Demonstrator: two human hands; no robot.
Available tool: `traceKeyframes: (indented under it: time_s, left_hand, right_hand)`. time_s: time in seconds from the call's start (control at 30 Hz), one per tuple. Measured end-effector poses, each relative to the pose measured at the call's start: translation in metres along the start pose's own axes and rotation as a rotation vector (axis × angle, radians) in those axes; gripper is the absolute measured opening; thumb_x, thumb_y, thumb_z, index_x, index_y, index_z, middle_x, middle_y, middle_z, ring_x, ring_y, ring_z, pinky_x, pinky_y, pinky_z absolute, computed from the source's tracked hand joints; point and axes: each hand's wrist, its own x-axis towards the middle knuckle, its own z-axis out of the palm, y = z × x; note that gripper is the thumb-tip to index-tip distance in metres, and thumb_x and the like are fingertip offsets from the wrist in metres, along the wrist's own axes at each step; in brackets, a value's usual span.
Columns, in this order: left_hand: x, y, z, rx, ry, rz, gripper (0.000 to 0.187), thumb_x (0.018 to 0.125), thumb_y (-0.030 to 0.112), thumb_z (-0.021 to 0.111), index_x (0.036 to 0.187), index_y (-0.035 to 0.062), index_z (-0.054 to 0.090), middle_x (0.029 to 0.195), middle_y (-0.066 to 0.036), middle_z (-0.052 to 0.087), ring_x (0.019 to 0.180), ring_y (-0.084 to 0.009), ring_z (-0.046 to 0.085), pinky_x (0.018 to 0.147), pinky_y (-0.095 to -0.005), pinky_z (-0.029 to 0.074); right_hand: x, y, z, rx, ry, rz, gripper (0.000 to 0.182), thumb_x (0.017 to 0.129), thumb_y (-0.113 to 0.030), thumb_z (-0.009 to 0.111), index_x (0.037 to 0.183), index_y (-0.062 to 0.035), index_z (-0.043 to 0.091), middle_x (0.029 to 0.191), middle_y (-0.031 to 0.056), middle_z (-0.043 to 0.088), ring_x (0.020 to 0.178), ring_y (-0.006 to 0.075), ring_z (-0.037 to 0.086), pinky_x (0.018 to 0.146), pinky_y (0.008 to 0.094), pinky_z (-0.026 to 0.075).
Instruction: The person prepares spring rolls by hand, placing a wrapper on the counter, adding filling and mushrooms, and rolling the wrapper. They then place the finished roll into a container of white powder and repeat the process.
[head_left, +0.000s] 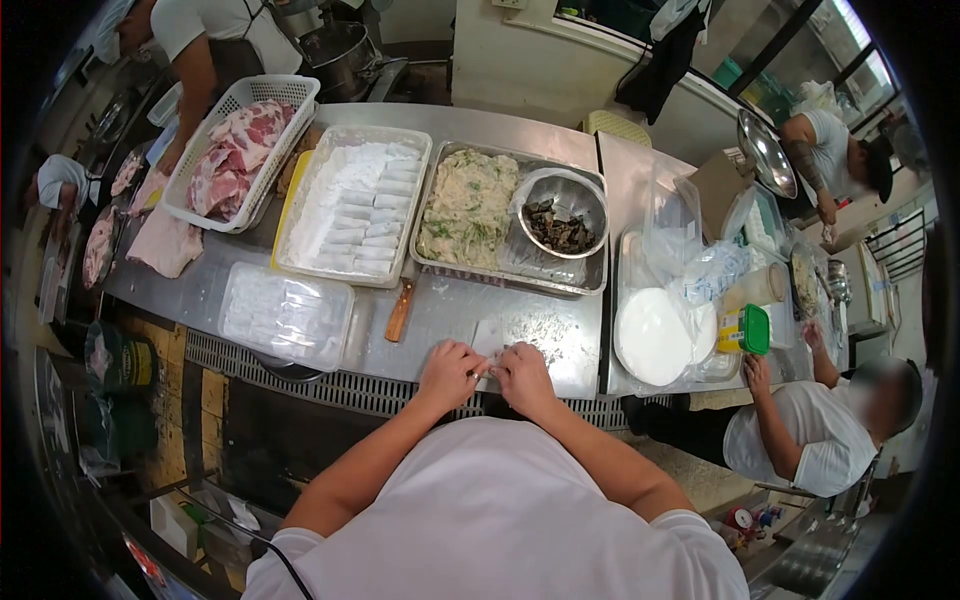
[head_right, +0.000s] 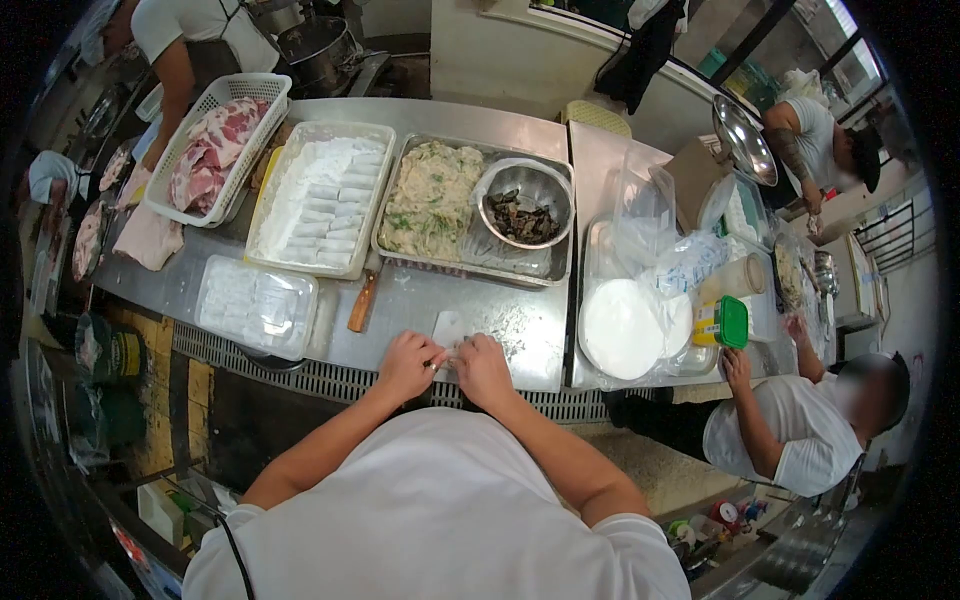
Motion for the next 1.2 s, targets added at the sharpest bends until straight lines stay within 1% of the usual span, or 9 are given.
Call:
traceKeyframes:
  time_s: [0.03,0.2,0.33,0.5,0.7,0.83,1.03,1.13,1.2]
  left_hand:
    - [0.005,0.0,-0.001,0.007,-0.018,-0.025,0.013,0.097,0.024,0.078,0.101,0.0122,0.083,0.098,-0.006,0.071,0.102,-0.0324,0.063,0.092,-0.048,0.05]
    - [0.021,-0.001,-0.004,0.031,-0.144,-0.148,0.01,0.092,0.019,0.081,0.097,0.0097,0.08,0.103,-0.01,0.07,0.105,-0.036,0.063,0.096,-0.05,0.05]
    - [0.023,-0.005,-0.017,-0.069,-0.012,0.048,0.023,0.09,0.017,0.082,0.111,0.0096,0.077,0.113,-0.011,0.069,0.108,-0.036,0.064,0.097,-0.0496,0.05]
    - [0.016,-0.015,-0.024,-0.077,-0.096,0.2,0.031,0.089,0.012,0.082,0.118,0.0081,0.073,0.11,-0.013,0.069,0.105,-0.0385,0.065,0.094,-0.0489,0.052]
    - [0.025,-0.021,-0.015,-0.052,-0.064,0.114,0.025,0.093,0.014,0.08,0.116,0.0081,0.075,0.105,-0.013,0.072,0.103,-0.0371,0.067,0.093,-0.0471,0.053]
    - [0.031,-0.021,-0.009,-0.017,-0.005,0.126,0.027,0.094,0.017,0.079,0.12,0.009,0.077,0.113,-0.01,0.074,0.106,-0.0346,0.067,0.094,-0.0474,0.052]
    - [0.025,-0.021,-0.007,0.017,-0.053,0.192,0.041,0.094,0.022,0.08,0.133,0.0107,0.074,0.123,-0.007,0.074,0.112,-0.031,0.066,0.097,-0.0464,0.05]
    - [0.025,-0.021,-0.008,0.033,-0.055,0.203,0.043,0.092,0.02,0.083,0.133,0.01,0.073,0.122,-0.008,0.074,0.112,-0.032,0.066,0.096,-0.0469,0.05]
    - [0.025,-0.021,-0.008,0.056,-0.054,0.214,0.043,0.092,0.02,0.083,0.133,0.0097,0.073,0.122,-0.008,0.074,0.112,-0.0316,0.066,0.095,-0.0466,0.05]
  right_hand:
    - [0.002,-0.002,-0.001,0.021,0.081,0.002,0.02,0.087,-0.011,0.08,0.105,-0.0027,0.075,0.104,0.0142,0.065,0.102,0.0372,0.063,0.092,0.0476,0.051]
    - [0.002,0.002,-0.004,-0.093,-0.069,-0.25,0.023,0.087,-0.013,0.078,0.106,-0.0032,0.072,0.102,0.0135,0.063,0.101,0.0348,0.062,0.09,0.0462,0.051]
    - [0.009,0.008,0.0,-0.214,-0.118,-0.287,0.021,0.089,-0.014,0.076,0.106,-0.0031,0.07,0.102,0.0137,0.064,0.102,0.034,0.062,0.092,0.0455,0.051]
    - [0.016,0.004,-0.007,-0.159,-0.135,-0.211,0.02,0.091,-0.013,0.076,0.107,-0.0025,0.071,0.106,0.0146,0.066,0.104,0.0351,0.064,0.092,0.0454,0.053]
    - [0.019,0.022,0.002,-0.119,-0.039,-0.204,0.026,0.091,-0.013,0.077,0.115,-0.0035,0.075,0.11,0.0141,0.068,0.102,0.0355,0.065,0.09,0.0453,0.054]
    - [0.023,0.025,0.007,-0.129,0.008,-0.206,0.025,0.092,-0.017,0.075,0.113,-0.0043,0.074,0.107,0.0128,0.066,0.103,0.0346,0.064,0.089,0.0463,0.054]
    - [0.023,0.026,0.006,-0.148,-0.042,-0.179,0.033,0.093,-0.017,0.075,0.123,-0.0023,0.074,0.115,0.0144,0.068,0.108,0.0359,0.064,0.093,0.0468,0.053]
    - [0.031,0.022,-0.007,-0.045,-0.116,-0.086,0.039,0.095,-0.019,0.075,0.129,-0.0007,0.072,0.121,0.0194,0.069,0.11,0.0392,0.068,0.094,0.0477,0.055]
    - [0.046,0.021,-0.027,0.1,-0.088,0.162,0.046,0.096,-0.021,0.075,0.136,0.0011,0.069,0.118,0.0225,0.072,0.107,0.0421,0.071,0.093,0.0491,0.058]
